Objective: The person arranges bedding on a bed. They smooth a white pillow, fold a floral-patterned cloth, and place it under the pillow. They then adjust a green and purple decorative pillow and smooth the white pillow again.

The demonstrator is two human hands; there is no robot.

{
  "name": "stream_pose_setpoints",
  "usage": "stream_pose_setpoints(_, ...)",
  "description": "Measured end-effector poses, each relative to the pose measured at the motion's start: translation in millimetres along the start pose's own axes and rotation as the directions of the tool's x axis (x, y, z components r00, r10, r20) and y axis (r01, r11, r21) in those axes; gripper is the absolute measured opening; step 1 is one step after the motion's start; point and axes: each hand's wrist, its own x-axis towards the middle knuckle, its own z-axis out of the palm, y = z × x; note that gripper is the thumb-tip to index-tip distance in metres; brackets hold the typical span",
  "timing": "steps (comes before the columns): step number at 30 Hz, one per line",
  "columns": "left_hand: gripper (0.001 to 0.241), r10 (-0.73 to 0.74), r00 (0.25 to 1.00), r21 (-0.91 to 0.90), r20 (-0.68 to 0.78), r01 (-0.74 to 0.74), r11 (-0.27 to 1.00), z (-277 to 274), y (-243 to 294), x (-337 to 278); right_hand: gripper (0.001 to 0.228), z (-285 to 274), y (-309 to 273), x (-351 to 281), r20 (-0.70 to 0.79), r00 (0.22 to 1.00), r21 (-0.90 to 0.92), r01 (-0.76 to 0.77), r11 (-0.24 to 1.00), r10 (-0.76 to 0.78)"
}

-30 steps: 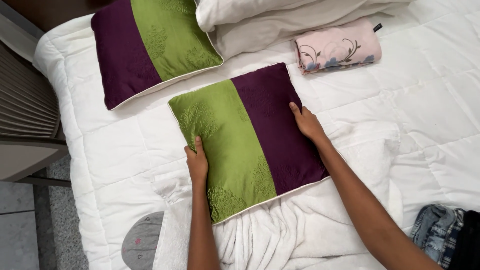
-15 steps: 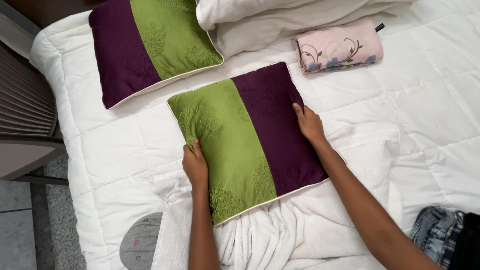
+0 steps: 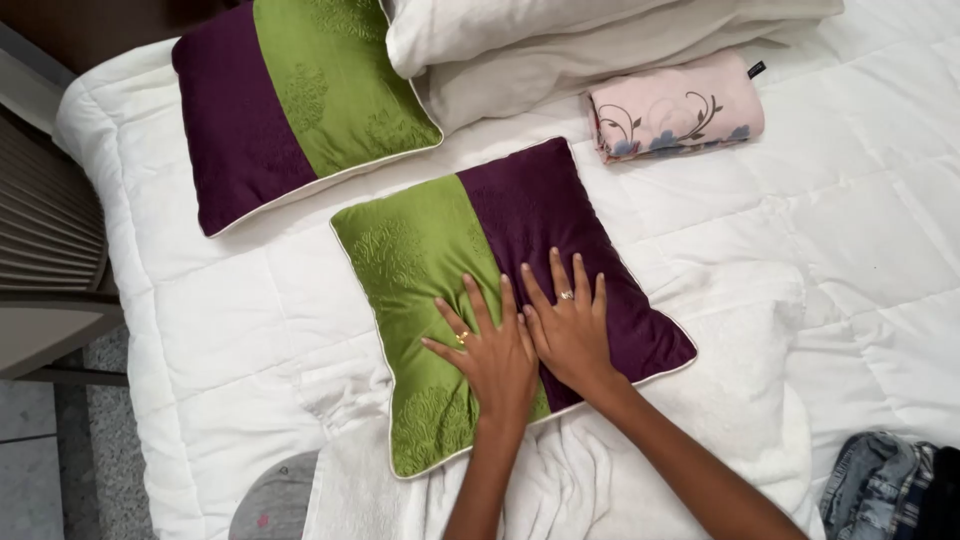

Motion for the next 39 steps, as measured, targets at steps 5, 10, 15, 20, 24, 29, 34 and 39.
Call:
stream_pose_setpoints(5, 0.058, -0.06, 0.98, -0.091, 0.19, 0.078, 0.993, 11.6, -9.2, 51.3, 0.057, 14.9, 1.9, 44.0, 0.022, 0.999, -0.023, 0.043, 0.999, -0.042)
stream_pose_setpoints(10, 0.058, -0.121, 0.977, -0.065, 0.177, 0.134, 0.989, 38.4, -16.0, 98.2, 0.056, 27.6, 2.8, 90.7, 0.075, 0.997, -0.024, -0.004, 1.0, 0.006)
stream_pose_setpoints(15, 0.057, -0.127, 0.982, -0.024, 0.142, 0.131, 0.991, 47.1, -25.6, 132.2, 0.056, 36.5, 7.4, 120.2, 0.099, 0.995, 0.004, -0.035, 0.999, 0.034)
stream_pose_setpoints(20, 0.053, -0.157, 0.941, -0.126, 0.3, 0.202, 0.971, 25.0, -35.4, 152.6, 0.057, 38.1, 28.1, 136.0, 0.186, 0.977, 0.095, -0.125, 0.988, 0.105)
stream_pose_setpoints(24, 0.054, -0.167, 0.924, -0.188, 0.344, 0.242, 0.952, 24.4, -61.1, 144.7, 0.058, 38.9, 67.5, 131.1, 0.241, 0.956, 0.158, -0.211, 0.965, 0.169)
stream_pose_setpoints(29, 0.046, -0.314, 0.92, -0.378, 0.233, 0.383, 0.843, 57.9, -143.1, 114.8, 0.075, 57.2, 161.0, 83.7, 0.408, 0.895, 0.666, -0.426, 0.612, 0.18)
stream_pose_setpoints(34, 0.059, -0.348, 0.791, -0.425, 0.504, 0.577, 0.697, 105.6, -209.8, 38.9, 0.092, 14.0, 154.9, 58.7, 0.765, 0.585, 0.465, -0.791, 0.399, 0.269)
stream_pose_setpoints(39, 0.077, -0.271, 0.693, -0.683, 0.668, 0.715, 0.147, 41.2, -182.1, 22.6, 0.107, -15.9, 130.7, 48.6, 0.791, 0.577, 0.494, -0.798, 0.345, 0.203)
